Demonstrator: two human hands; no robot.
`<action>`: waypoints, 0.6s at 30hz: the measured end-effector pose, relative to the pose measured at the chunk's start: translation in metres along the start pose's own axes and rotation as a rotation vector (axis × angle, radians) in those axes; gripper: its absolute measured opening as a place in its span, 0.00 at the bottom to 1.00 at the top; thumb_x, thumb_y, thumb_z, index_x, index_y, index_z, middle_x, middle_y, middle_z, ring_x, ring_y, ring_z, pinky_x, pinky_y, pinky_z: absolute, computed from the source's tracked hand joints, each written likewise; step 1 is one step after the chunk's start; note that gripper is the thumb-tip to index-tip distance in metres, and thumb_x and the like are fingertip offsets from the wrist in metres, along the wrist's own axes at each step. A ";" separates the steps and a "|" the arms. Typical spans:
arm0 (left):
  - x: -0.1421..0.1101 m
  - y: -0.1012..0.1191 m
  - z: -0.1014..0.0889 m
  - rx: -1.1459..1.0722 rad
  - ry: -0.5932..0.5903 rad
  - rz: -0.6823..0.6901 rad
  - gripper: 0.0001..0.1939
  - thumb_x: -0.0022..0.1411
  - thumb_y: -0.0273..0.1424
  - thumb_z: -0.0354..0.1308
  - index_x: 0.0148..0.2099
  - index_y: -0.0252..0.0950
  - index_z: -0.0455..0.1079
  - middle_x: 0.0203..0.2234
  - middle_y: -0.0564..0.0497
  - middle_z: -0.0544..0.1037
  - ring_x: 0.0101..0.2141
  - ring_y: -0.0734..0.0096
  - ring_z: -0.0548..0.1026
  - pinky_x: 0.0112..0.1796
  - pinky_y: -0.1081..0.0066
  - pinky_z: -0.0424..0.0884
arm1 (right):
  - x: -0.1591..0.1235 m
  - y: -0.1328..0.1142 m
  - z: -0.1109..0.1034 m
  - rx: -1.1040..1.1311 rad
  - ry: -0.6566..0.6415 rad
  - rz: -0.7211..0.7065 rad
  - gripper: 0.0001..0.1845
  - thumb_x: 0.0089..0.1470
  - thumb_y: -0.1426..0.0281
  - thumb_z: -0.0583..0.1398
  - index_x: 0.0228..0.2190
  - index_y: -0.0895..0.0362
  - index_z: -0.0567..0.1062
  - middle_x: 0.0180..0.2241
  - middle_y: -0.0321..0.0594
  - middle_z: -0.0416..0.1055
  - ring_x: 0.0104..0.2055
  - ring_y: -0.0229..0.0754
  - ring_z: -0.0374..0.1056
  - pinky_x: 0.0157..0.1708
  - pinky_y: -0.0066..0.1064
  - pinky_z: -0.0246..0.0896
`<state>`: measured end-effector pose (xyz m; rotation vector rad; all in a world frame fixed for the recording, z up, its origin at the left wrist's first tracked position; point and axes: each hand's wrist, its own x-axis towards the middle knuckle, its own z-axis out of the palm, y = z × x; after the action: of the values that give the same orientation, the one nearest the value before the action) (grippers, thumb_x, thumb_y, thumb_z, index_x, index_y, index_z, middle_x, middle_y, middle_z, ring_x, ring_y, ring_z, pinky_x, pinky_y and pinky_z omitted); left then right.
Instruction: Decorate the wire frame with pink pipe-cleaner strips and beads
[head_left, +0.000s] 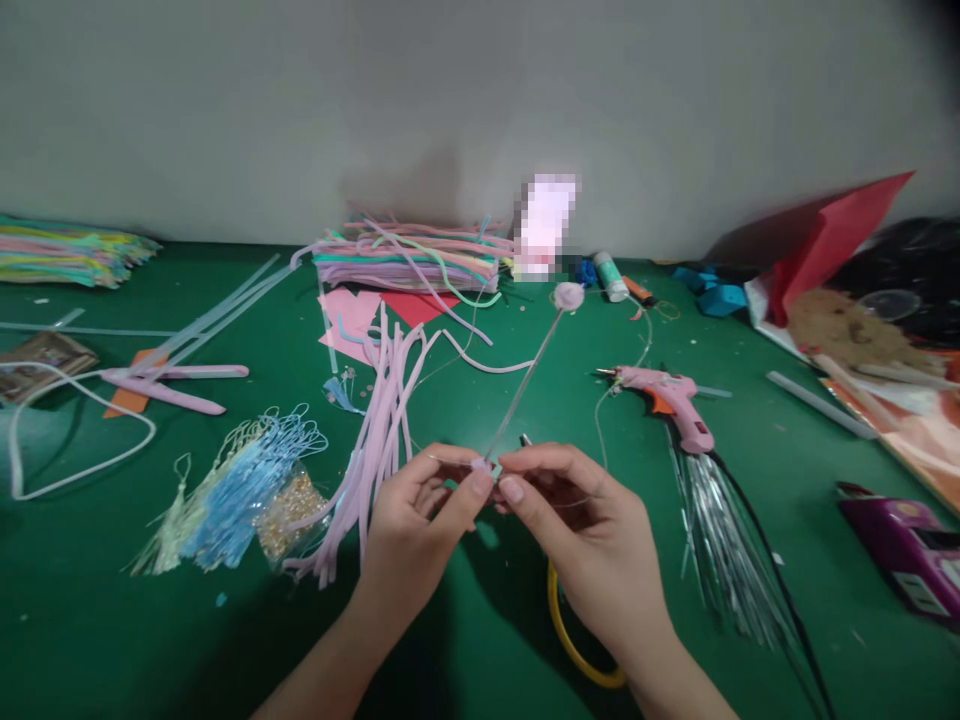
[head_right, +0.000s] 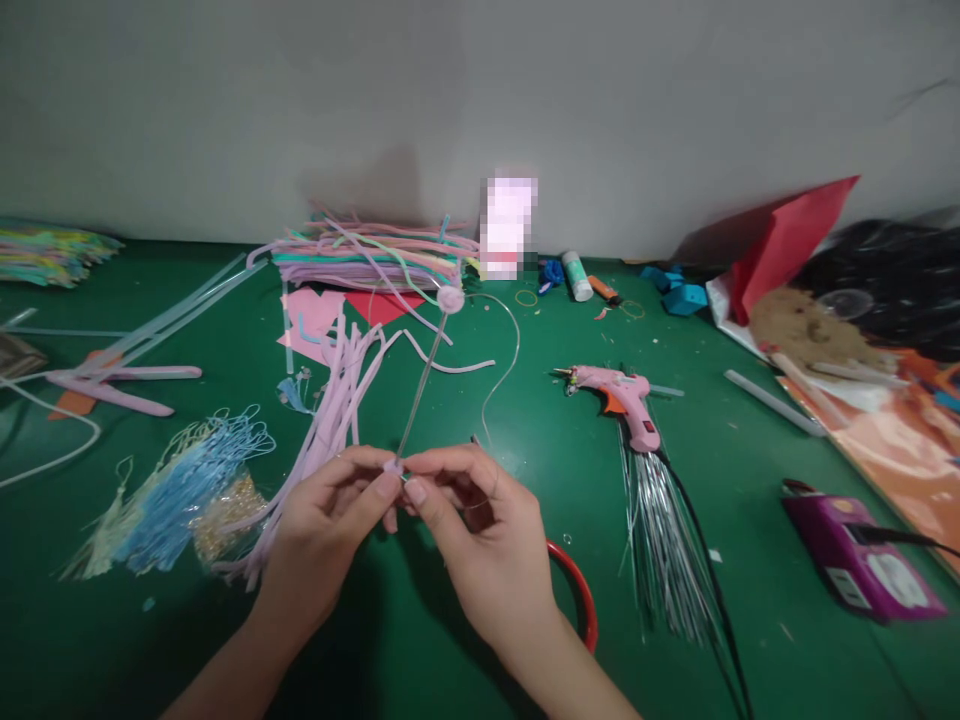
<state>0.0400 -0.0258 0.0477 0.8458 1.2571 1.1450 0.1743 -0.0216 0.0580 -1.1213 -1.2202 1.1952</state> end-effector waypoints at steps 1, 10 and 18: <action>0.001 0.000 0.000 -0.013 0.002 -0.008 0.03 0.56 0.31 0.64 0.33 0.37 0.74 0.23 0.56 0.75 0.22 0.78 0.72 0.24 0.80 0.70 | 0.000 0.000 0.000 -0.011 -0.002 -0.013 0.03 0.52 0.72 0.65 0.32 0.53 0.78 0.28 0.33 0.77 0.28 0.34 0.74 0.28 0.23 0.72; 0.002 -0.001 0.000 -0.028 0.029 0.015 0.02 0.54 0.29 0.64 0.32 0.37 0.73 0.22 0.57 0.74 0.24 0.78 0.73 0.28 0.80 0.71 | -0.005 0.007 0.004 -0.106 -0.020 -0.070 0.04 0.55 0.72 0.63 0.34 0.52 0.78 0.31 0.36 0.76 0.32 0.36 0.74 0.32 0.26 0.73; 0.001 -0.001 -0.001 0.015 0.038 0.072 0.01 0.56 0.27 0.62 0.31 0.37 0.74 0.24 0.57 0.75 0.26 0.78 0.75 0.28 0.81 0.72 | -0.007 0.005 0.010 -0.044 0.004 -0.014 0.04 0.53 0.72 0.64 0.33 0.52 0.79 0.29 0.35 0.77 0.31 0.35 0.74 0.31 0.24 0.73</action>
<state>0.0387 -0.0250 0.0458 0.8907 1.2761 1.2154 0.1639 -0.0284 0.0533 -1.1456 -1.2550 1.1599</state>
